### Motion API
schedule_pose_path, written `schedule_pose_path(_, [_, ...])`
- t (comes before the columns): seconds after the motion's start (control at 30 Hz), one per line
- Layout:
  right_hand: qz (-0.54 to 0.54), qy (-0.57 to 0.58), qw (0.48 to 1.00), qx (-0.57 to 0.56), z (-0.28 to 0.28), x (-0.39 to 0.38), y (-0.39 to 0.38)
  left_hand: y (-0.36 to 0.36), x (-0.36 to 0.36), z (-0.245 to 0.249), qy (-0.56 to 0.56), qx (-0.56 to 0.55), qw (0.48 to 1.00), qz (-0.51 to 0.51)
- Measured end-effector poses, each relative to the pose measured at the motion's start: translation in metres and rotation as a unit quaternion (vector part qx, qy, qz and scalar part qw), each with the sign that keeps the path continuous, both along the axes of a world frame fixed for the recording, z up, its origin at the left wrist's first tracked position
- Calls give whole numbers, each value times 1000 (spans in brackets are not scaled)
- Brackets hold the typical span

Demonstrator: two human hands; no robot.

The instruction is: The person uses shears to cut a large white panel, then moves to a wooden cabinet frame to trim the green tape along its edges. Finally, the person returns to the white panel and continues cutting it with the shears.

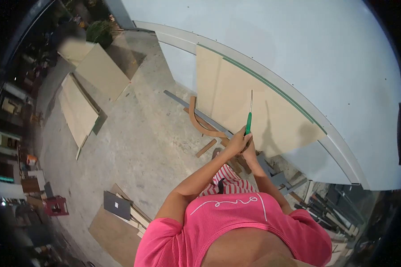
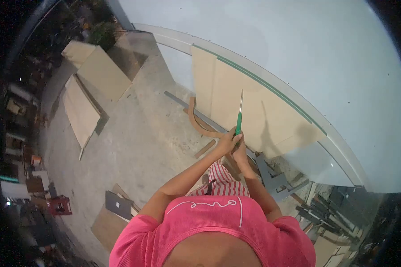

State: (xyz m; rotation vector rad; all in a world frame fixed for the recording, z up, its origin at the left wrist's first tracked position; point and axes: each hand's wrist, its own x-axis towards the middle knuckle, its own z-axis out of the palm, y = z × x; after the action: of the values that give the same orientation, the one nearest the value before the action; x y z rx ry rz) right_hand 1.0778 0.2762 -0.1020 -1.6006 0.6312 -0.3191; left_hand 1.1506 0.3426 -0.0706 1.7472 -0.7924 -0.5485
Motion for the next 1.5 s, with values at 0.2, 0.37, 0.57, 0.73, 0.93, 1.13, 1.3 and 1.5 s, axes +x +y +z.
schedule_pose_path(0.2, [-56, -29, 997, -53, -12, 71, -49, -53, 82, -6, -32, -6, 998, -60])
schedule_pose_path(0.37, [-94, 26, 993, -65, -2, 118, -93, -105, 135, -1, 6, 19, 996, -92])
schedule_pose_path(0.57, [-74, 77, 990, -94, -8, 141, -125, -133, 163, -13, 27, 0, 997, -77])
schedule_pose_path(0.73, [-82, 94, 987, -99, -13, 152, -131, -139, 178, -18, 48, -17, 993, -103])
schedule_pose_path(0.93, [-109, 39, 980, -163, -15, 159, -121, -135, 188, -21, 36, -33, 992, -116])
schedule_pose_path(1.13, [-46, 92, 980, -172, 6, 195, -109, -114, 219, -33, 60, -93, 992, -63])
schedule_pose_path(1.3, [15, 16, 967, -254, 17, 266, -111, -103, 276, -20, 78, -126, 988, 33])
schedule_pose_path(1.5, [38, -10, 973, -225, 33, 314, -109, -102, 321, -6, 153, -76, 984, 42])
